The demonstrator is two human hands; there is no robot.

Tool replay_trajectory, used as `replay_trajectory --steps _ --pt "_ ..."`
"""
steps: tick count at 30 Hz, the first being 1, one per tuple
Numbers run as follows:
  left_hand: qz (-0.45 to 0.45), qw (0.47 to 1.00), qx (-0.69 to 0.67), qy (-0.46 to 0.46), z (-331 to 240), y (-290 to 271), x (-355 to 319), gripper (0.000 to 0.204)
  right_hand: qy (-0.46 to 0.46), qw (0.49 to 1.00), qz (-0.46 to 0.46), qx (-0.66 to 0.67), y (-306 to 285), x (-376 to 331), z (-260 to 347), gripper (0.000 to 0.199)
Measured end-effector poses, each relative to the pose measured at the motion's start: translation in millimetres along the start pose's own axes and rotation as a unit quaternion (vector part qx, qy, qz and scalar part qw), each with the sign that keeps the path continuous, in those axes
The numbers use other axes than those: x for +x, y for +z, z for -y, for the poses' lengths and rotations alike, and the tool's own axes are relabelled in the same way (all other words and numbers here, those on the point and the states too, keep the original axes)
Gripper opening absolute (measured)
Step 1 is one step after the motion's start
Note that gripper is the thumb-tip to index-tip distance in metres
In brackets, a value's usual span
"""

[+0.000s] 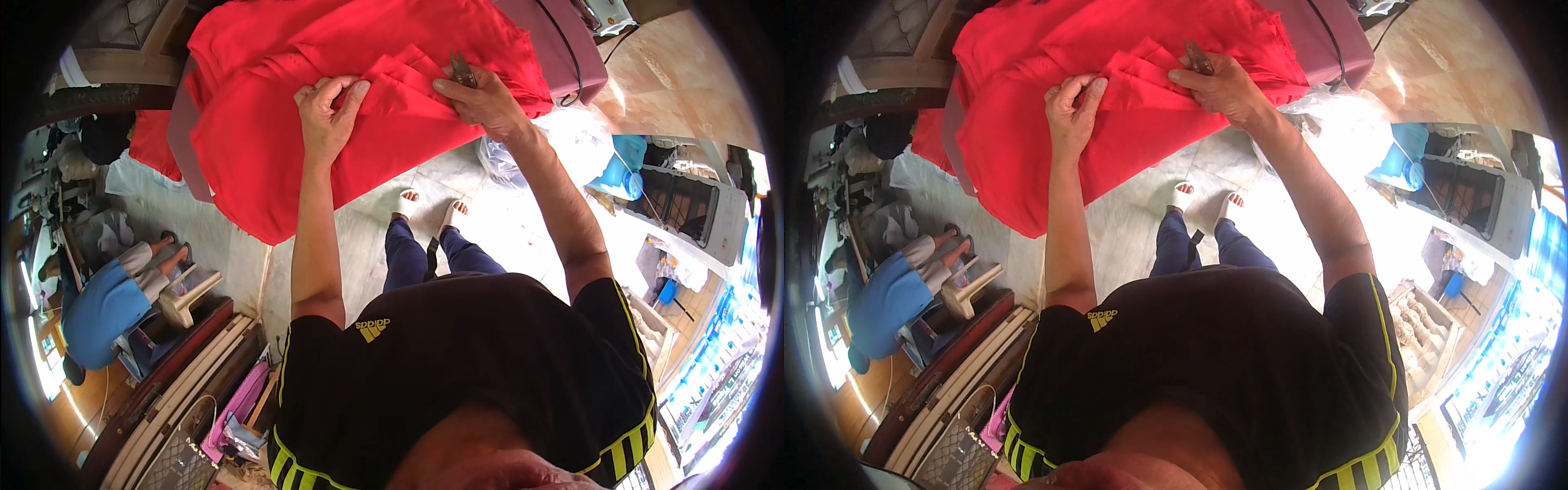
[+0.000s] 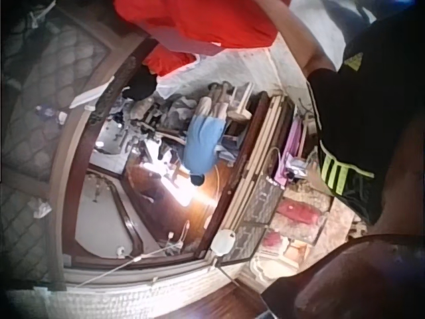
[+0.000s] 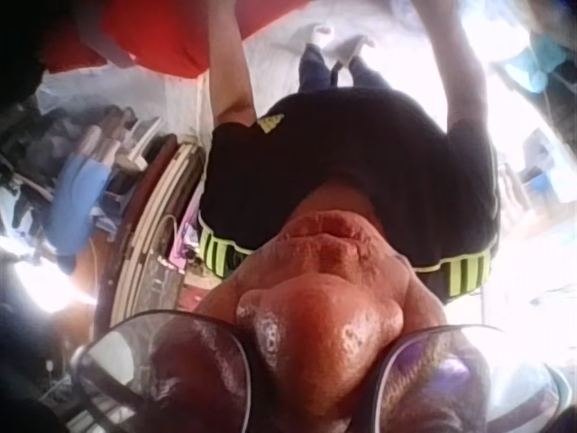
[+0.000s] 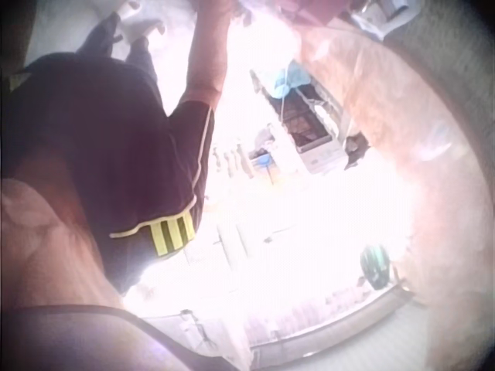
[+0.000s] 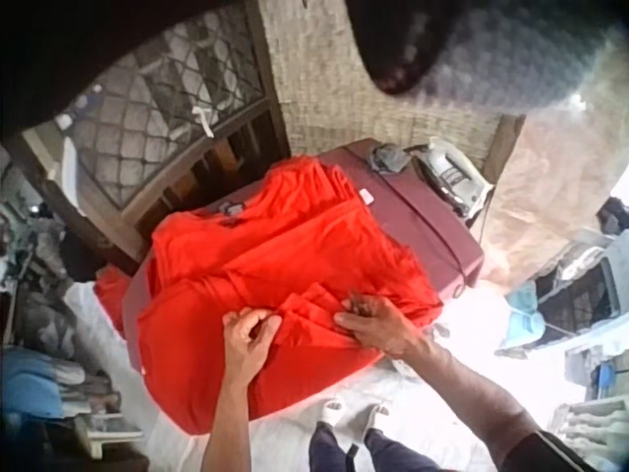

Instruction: The person uses a small pair of scissors to trim loose threads and excess fabric from the edges of a red garment laid on a table. The person repeatedly snips small protrusions along the hem and seams of the red cloth, occasionally adjusting the fabric to access different areas.

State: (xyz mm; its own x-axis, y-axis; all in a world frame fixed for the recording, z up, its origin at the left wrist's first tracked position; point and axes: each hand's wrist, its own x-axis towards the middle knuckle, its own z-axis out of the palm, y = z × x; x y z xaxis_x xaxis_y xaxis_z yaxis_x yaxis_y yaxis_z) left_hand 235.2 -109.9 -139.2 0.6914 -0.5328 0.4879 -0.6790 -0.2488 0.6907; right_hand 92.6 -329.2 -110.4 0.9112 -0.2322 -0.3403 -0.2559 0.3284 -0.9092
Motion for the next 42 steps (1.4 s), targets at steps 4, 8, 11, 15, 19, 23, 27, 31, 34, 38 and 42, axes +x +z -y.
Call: replay_trajectory --steps 4,8,11,15,19,23,27,31,34,38,42 --pt "0.001 1.000 0.008 0.002 -5 -3 -1 0.016 -0.019 0.999 -0.012 -0.036 5 -2 0 0.013" --pt "0.020 0.999 -0.026 0.008 -8 -11 -3 0.011 -0.112 0.991 0.006 -0.075 5 -10 -9 0.011" --pt "0.091 0.991 -0.094 0.015 -22 -31 -1 0.013 -0.322 0.912 0.039 -0.252 2 -32 -39 0.019" --pt "0.071 0.997 -0.034 -0.021 -51 -43 6 0.011 -0.258 0.933 0.077 -0.240 -20 -70 18 0.022" --pt "0.029 0.999 -0.008 0.043 -68 5 58 0.009 -0.177 0.934 -0.053 -0.306 -52 -51 60 0.017" --pt "0.046 0.997 -0.020 0.054 -50 65 110 0.019 -0.298 0.876 -0.082 -0.369 -63 1 64 0.024" --pt "0.054 0.997 -0.008 0.060 -31 96 133 0.031 -0.327 0.828 -0.123 -0.439 -60 23 59 0.035" --pt "0.073 0.997 -0.025 0.017 -26 103 141 0.034 -0.375 0.772 -0.139 -0.495 -69 50 65 0.031" --pt "0.063 0.998 -0.023 0.021 -25 104 137 0.038 -0.389 0.727 -0.128 -0.551 -70 64 72 0.027" --pt "0.048 0.998 -0.028 0.009 -28 107 135 0.043 -0.377 0.700 -0.102 -0.599 -75 79 85 0.021" --pt "0.051 0.998 -0.037 -0.015 -31 106 134 0.044 -0.370 0.686 -0.064 -0.623 -82 93 91 0.018"
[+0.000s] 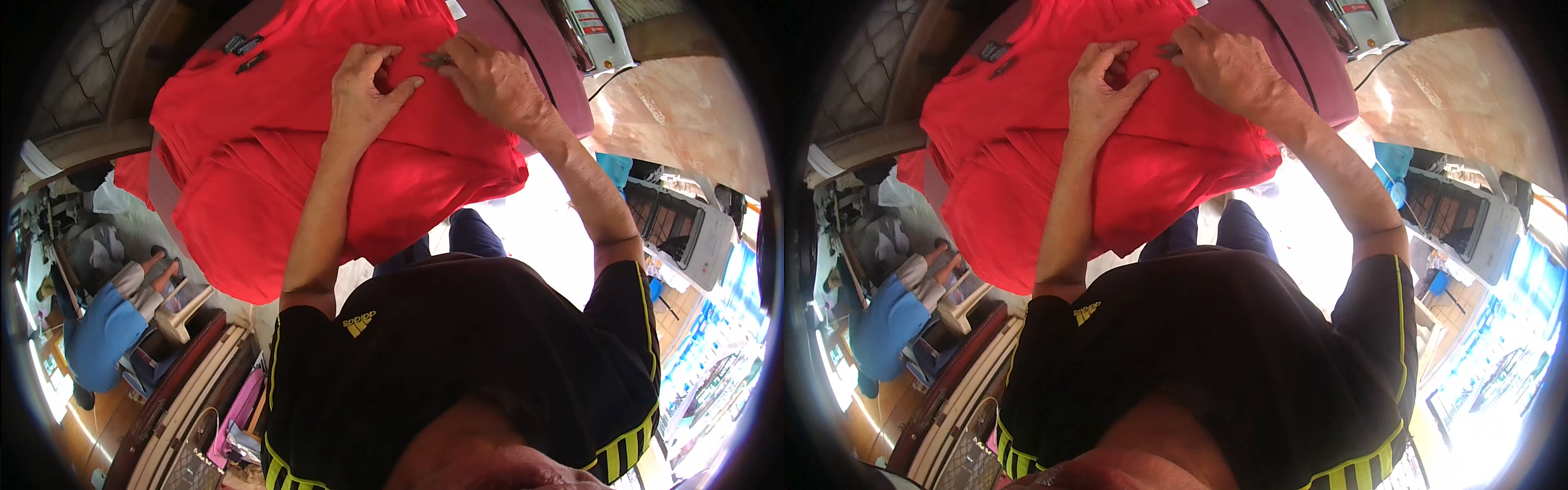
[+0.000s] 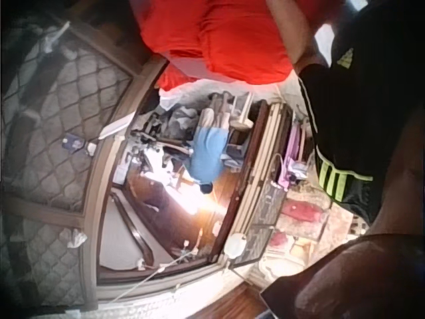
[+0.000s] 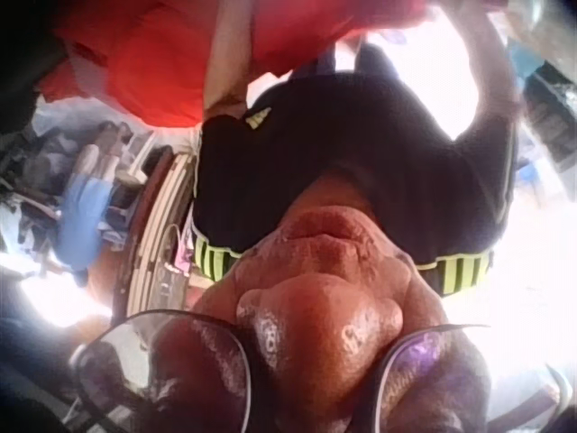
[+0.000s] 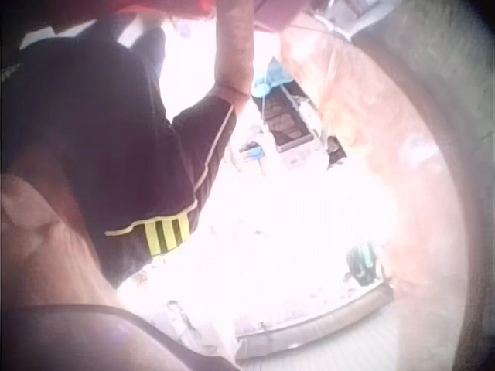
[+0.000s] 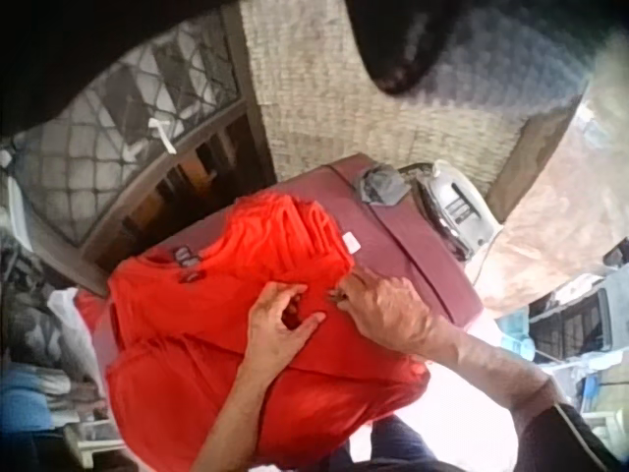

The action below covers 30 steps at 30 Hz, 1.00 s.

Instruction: The person uses a small pair of scissors to trim loose threads and excess fabric from the edges of a red garment laid on a table. The person repeatedly snips small protrusions along the hem and seams of the red cloth, occasionally adjusting the fabric to access different areas.

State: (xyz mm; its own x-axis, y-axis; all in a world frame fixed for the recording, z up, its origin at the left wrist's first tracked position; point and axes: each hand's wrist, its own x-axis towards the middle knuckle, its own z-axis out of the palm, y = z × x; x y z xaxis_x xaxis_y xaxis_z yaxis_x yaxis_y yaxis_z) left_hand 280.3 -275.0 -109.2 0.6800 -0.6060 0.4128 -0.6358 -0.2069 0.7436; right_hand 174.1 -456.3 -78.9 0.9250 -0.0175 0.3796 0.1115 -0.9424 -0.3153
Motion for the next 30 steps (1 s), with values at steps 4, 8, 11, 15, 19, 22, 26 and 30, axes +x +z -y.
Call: replay_trajectory --steps 4,8,11,15,19,22,26,30 --pt "0.000 1.000 -0.007 -0.011 5 1 -1 0.044 -0.034 0.999 0.033 0.025 -12 14 0 0.018" --pt "-0.009 1.000 -0.001 -0.011 1 1 -2 0.045 -0.041 0.996 0.074 0.022 -11 19 -7 0.019" --pt "-0.009 1.000 -0.013 -0.020 0 0 -3 0.045 -0.043 0.995 0.089 0.005 -9 21 -9 0.017" --pt "-0.039 0.999 0.034 0.015 -3 -4 -3 0.040 -0.062 0.991 0.081 0.086 -23 6 -29 0.016" --pt "-0.128 0.973 0.160 0.108 10 -1 17 0.028 0.144 0.936 0.076 0.312 -27 -28 -53 0.023" --pt "-0.094 0.973 0.187 0.093 10 5 34 0.020 0.247 0.853 0.025 0.458 -20 -47 -49 0.022" --pt "-0.023 0.992 0.119 0.038 -3 5 43 0.015 0.305 0.815 -0.004 0.493 -22 -52 -55 0.025" --pt "-0.053 0.982 0.158 0.085 -6 1 41 0.011 0.312 0.807 0.007 0.502 -27 -35 -68 0.026"
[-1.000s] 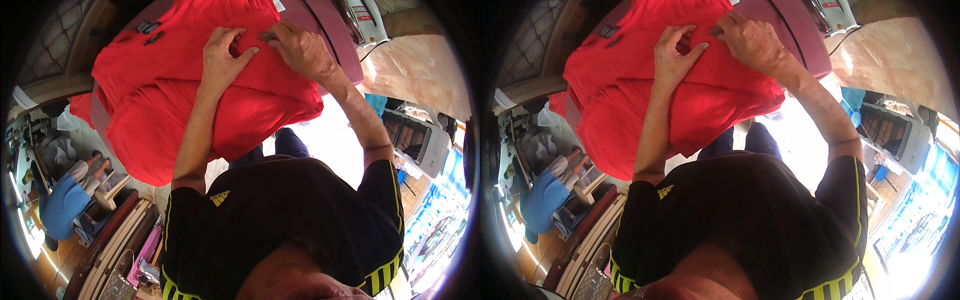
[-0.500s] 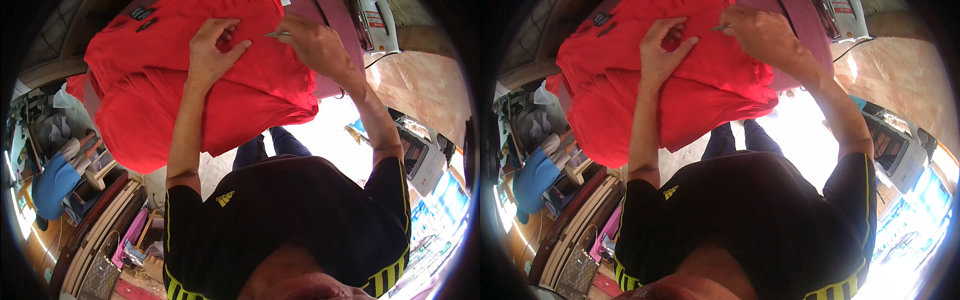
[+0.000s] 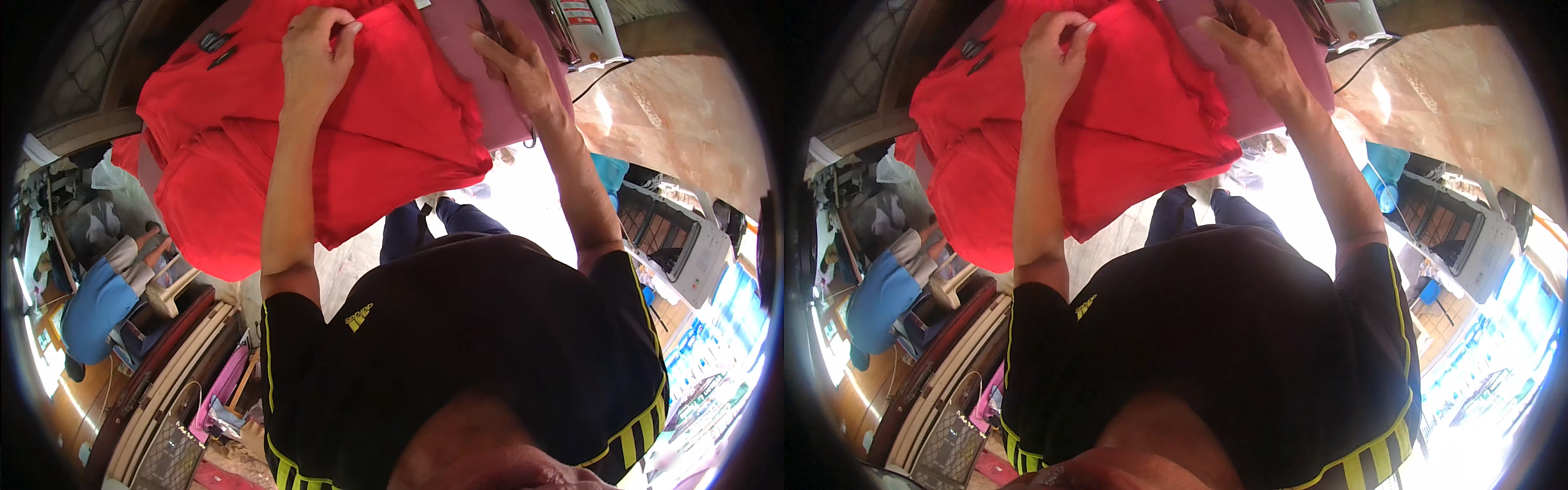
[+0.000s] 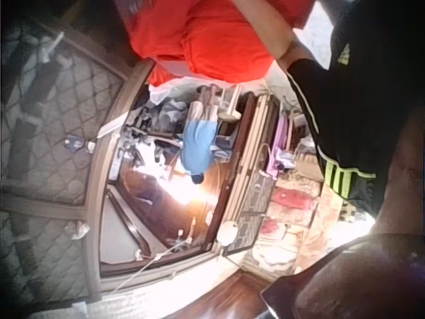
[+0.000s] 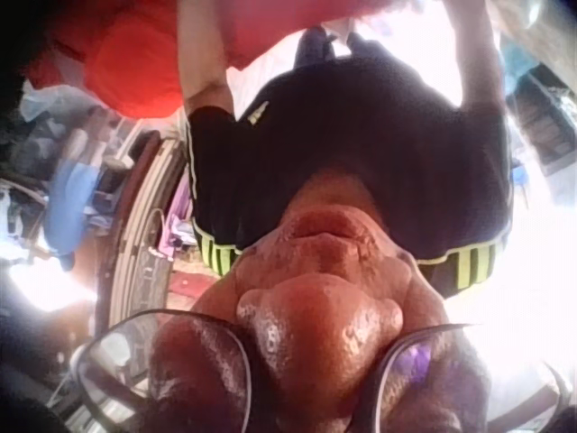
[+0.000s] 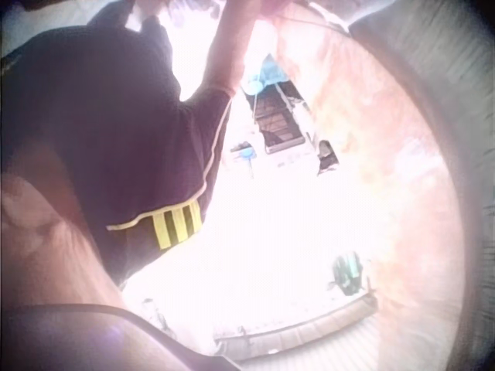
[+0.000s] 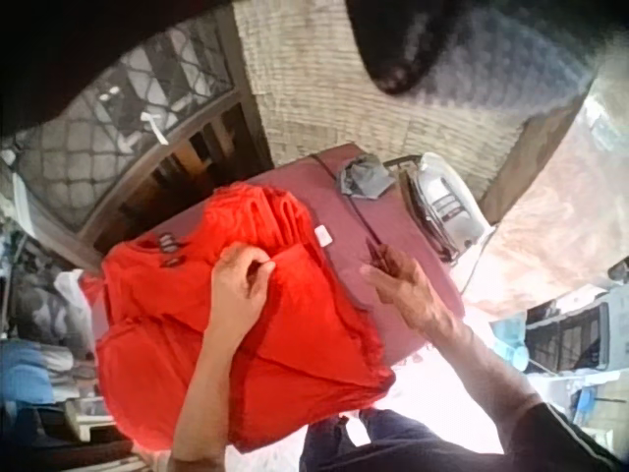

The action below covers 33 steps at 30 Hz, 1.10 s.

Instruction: The person uses a small pair of scissors to trim loose threads and excess fabric from the edges of a red garment laid on a table. The person repeatedly snips small protrusions along the hem and seams of the red cloth, occasionally adjusting the fabric to access different areas.

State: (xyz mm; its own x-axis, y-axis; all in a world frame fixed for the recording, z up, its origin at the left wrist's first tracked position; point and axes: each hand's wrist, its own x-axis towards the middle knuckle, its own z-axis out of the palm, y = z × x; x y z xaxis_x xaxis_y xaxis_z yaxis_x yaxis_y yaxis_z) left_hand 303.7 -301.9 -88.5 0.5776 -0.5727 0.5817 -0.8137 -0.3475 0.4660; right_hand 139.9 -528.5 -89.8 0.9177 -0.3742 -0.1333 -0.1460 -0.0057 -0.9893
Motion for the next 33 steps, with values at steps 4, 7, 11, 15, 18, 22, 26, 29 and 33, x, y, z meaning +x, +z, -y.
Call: replay_trajectory --steps 4,7,11,15,18,22,26,29,33 --pt "-0.023 0.982 -0.139 -0.127 -38 -42 -20 0.010 -0.113 0.983 0.128 0.063 13 36 13 0.019" --pt "-0.061 0.959 -0.160 -0.226 -64 -92 -61 0.008 -0.153 0.958 0.235 0.063 75 47 57 0.014" --pt "-0.124 0.885 -0.231 -0.384 -71 -120 -133 0.009 -0.221 0.879 0.406 -0.117 139 68 28 0.025" --pt "-0.137 0.881 -0.115 -0.438 -73 -107 -191 0.014 -0.260 0.839 0.362 -0.311 155 59 11 0.024" --pt "-0.123 0.910 0.022 -0.395 -81 -95 -195 0.023 -0.222 0.888 0.326 -0.236 152 46 18 0.022" --pt "-0.145 0.949 0.152 -0.234 -84 -94 -186 0.025 -0.209 0.853 0.413 -0.241 139 7 37 0.019" --pt "-0.087 0.952 0.017 -0.292 -81 -89 -192 0.018 -0.276 0.806 0.440 -0.283 131 -20 17 0.018" --pt "-0.088 0.939 0.007 -0.332 -81 -90 -186 0.019 -0.299 0.807 0.413 -0.299 130 -25 8 0.019" --pt "0.036 0.952 0.080 -0.293 -75 -103 -152 0.029 -0.295 0.814 0.401 -0.299 131 -32 8 0.021"
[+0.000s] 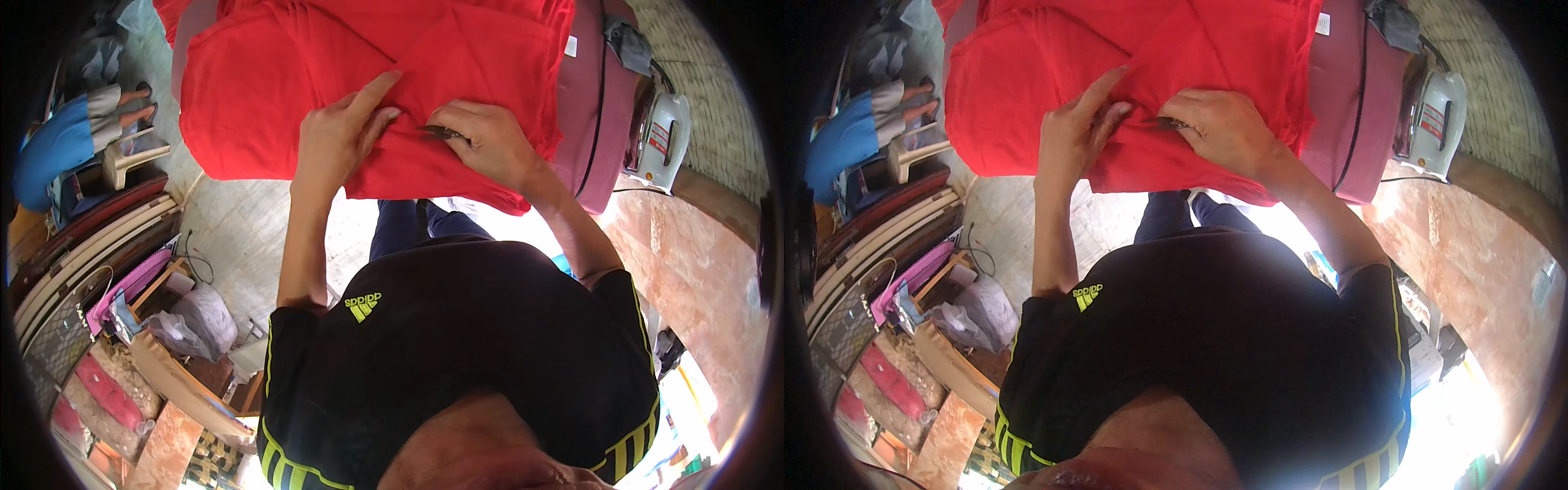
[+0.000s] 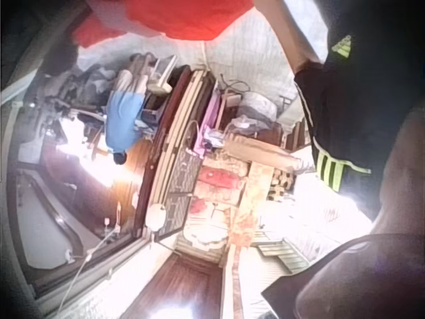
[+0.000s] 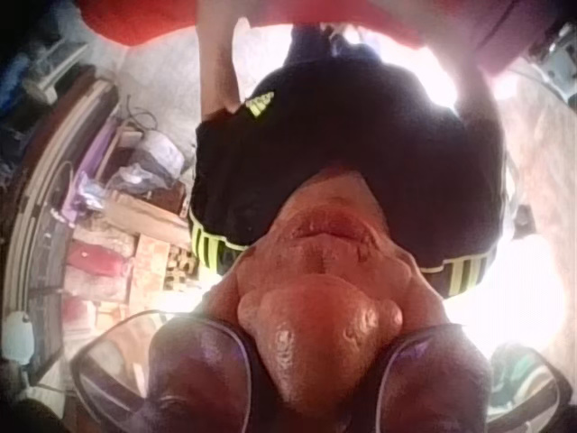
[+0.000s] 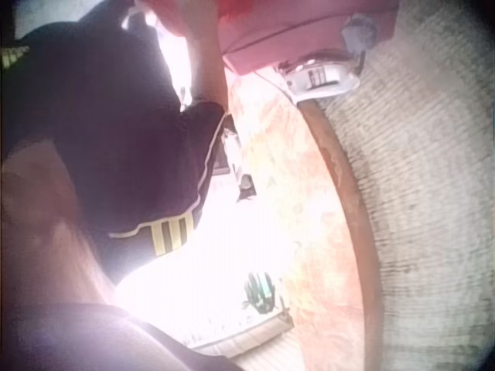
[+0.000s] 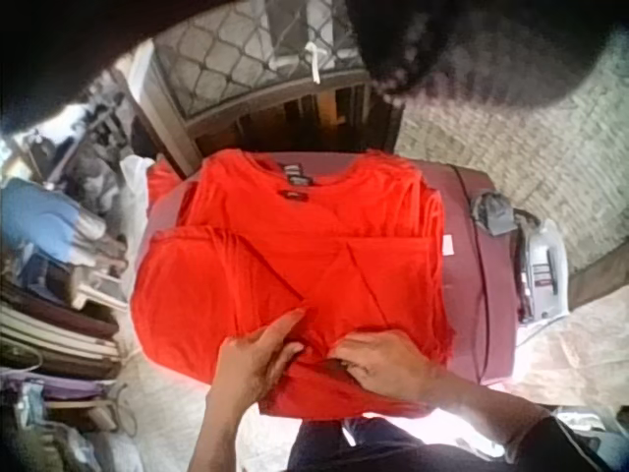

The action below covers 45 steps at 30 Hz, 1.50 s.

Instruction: The person uses a small pair of scissors to trim loose threads and excess fabric from the edges of a red garment laid on a table. The person repeatedly snips small protrusions along the hem and seams of the red cloth, occasionally adjusting the fabric to access different areas.

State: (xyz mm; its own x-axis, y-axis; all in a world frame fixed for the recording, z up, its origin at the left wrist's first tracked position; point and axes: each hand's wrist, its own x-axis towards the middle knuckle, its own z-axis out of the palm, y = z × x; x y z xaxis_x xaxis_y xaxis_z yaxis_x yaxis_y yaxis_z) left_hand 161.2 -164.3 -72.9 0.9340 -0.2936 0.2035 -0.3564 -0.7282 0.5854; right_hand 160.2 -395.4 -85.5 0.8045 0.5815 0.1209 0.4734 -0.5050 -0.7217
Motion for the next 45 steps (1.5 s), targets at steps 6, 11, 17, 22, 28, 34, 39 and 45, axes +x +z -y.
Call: replay_trajectory --steps 6,11,17,22,28,34,39,45 --pt "0.016 0.999 -0.020 0.036 21 14 10 0.024 0.013 1.000 -0.006 -0.003 4 -1 1 0.021" --pt "-0.170 0.982 -0.075 0.023 30 33 -11 0.008 0.056 0.985 -0.016 0.160 -2 2 2 0.020" --pt "-0.186 0.978 -0.090 -0.013 25 29 -19 0.008 0.021 1.000 -0.002 -0.004 -2 28 0 0.024" --pt "-0.192 0.974 -0.120 -0.026 25 32 -19 0.013 0.030 0.999 -0.012 -0.028 4 38 -1 0.023" --pt "-0.118 0.993 -0.008 -0.018 -3 16 -7 0.028 0.055 0.981 -0.066 0.176 7 35 -17 0.019" --pt "-0.110 0.993 0.005 0.040 9 31 3 0.027 0.063 0.979 -0.072 0.181 10 43 -19 0.018" --pt "-0.149 0.983 -0.105 0.010 23 38 -1 0.015 0.103 0.976 -0.032 0.190 6 42 -21 0.020" --pt "-0.163 0.981 -0.103 -0.015 20 36 -2 0.008 0.062 0.996 0.012 0.064 1 36 -13 0.020"
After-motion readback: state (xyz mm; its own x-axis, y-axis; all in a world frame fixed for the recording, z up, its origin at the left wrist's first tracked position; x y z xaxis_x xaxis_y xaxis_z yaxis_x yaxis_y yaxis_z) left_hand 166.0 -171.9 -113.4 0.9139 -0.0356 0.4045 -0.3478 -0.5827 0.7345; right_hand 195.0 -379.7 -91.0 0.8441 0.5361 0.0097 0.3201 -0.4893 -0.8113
